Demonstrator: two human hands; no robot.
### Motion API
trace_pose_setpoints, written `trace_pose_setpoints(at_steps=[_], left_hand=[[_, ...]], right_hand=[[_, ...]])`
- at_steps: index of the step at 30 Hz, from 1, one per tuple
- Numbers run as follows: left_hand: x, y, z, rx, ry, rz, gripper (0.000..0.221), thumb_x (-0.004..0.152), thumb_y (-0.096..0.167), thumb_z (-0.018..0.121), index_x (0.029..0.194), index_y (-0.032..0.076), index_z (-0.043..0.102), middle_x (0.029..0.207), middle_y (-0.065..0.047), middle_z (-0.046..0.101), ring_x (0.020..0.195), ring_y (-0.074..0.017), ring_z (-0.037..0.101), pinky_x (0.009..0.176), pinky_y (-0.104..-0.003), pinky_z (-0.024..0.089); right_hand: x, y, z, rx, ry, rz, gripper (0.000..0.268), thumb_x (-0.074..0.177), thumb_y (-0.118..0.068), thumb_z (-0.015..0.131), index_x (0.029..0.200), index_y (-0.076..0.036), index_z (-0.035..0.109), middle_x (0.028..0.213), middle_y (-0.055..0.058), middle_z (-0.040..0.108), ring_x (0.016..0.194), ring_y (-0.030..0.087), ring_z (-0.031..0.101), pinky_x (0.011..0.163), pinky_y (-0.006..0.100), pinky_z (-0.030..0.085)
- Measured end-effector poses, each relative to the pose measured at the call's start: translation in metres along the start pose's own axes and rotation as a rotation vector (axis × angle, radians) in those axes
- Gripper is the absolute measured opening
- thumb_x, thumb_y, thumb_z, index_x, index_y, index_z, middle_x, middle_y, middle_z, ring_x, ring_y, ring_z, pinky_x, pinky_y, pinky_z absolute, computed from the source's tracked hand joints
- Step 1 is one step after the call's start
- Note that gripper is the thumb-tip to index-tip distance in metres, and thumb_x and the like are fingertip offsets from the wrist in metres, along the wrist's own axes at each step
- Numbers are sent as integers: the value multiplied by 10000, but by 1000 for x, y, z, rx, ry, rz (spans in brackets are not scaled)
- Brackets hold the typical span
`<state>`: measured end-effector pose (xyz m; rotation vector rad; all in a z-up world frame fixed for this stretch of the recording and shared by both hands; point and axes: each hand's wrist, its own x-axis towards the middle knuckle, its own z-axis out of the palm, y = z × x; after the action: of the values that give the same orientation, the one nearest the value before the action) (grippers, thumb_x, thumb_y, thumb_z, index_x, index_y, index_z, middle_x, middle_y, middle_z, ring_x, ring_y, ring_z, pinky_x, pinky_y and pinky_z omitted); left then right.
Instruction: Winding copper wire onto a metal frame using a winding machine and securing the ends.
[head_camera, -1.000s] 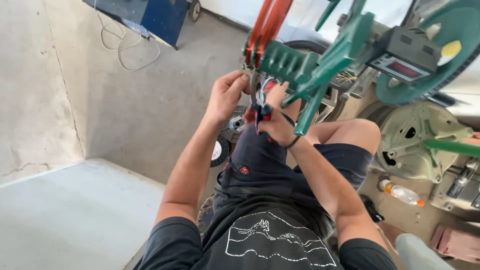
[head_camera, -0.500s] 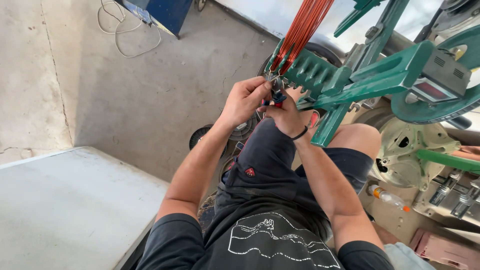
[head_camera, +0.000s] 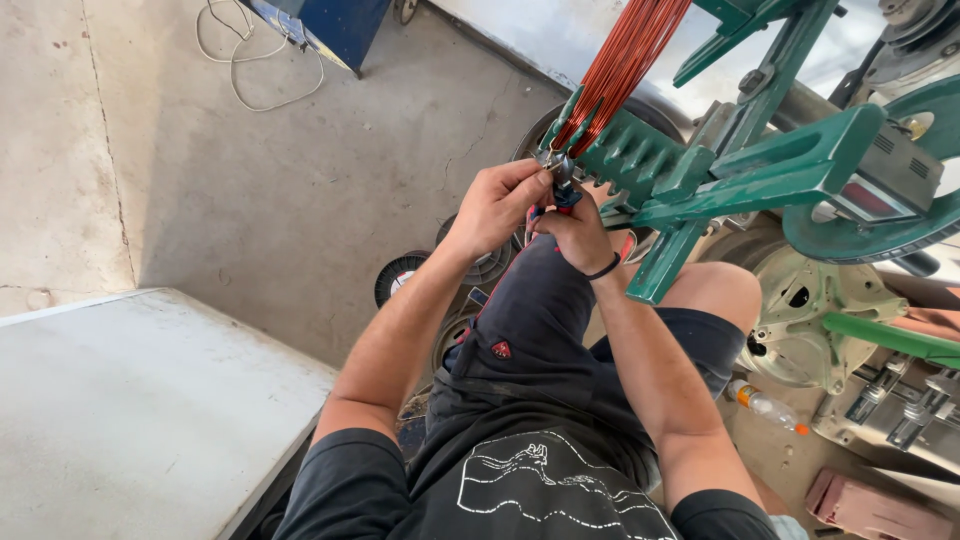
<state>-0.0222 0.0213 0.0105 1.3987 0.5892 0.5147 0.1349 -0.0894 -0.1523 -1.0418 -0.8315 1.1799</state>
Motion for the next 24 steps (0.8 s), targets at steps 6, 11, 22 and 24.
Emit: trace_pose_setpoints(at_steps=[6,11,22,24], left_hand=[[-2,2,1,-11,8,8,271,1019,243,590,782,137,670,647,-65,569,689,-142,582,676,-324,508],[1,-1,1,2,21,17,279,1020,240,582,770,149,665,627,-55,540,697,-122,536,671,-328,502],[-1,-9,-1,-116,44,-19,295,1028,209,549,775,139,685,603,-28,562,623,-88,538,618,-249,489],[-3,-12,-3,-139,40,-22,295,1034,207,547,782,134,683,613,-33,575,642,-84,538,627,-248,493]], right_hand=[[3,-1,1,22,-40,-36,246,787,232,670,893,20,607,773,114,603,777,288,700,637,379,561],[6,-10,1,-118,-2,-53,295,672,273,637,769,4,568,754,78,522,781,193,591,653,328,468],[9,-39,25,-616,99,-204,233,712,127,603,818,-75,654,708,118,676,739,296,679,710,375,514],[8,-34,26,-592,79,-181,243,692,129,616,812,-78,661,695,104,681,734,281,674,718,372,514]])
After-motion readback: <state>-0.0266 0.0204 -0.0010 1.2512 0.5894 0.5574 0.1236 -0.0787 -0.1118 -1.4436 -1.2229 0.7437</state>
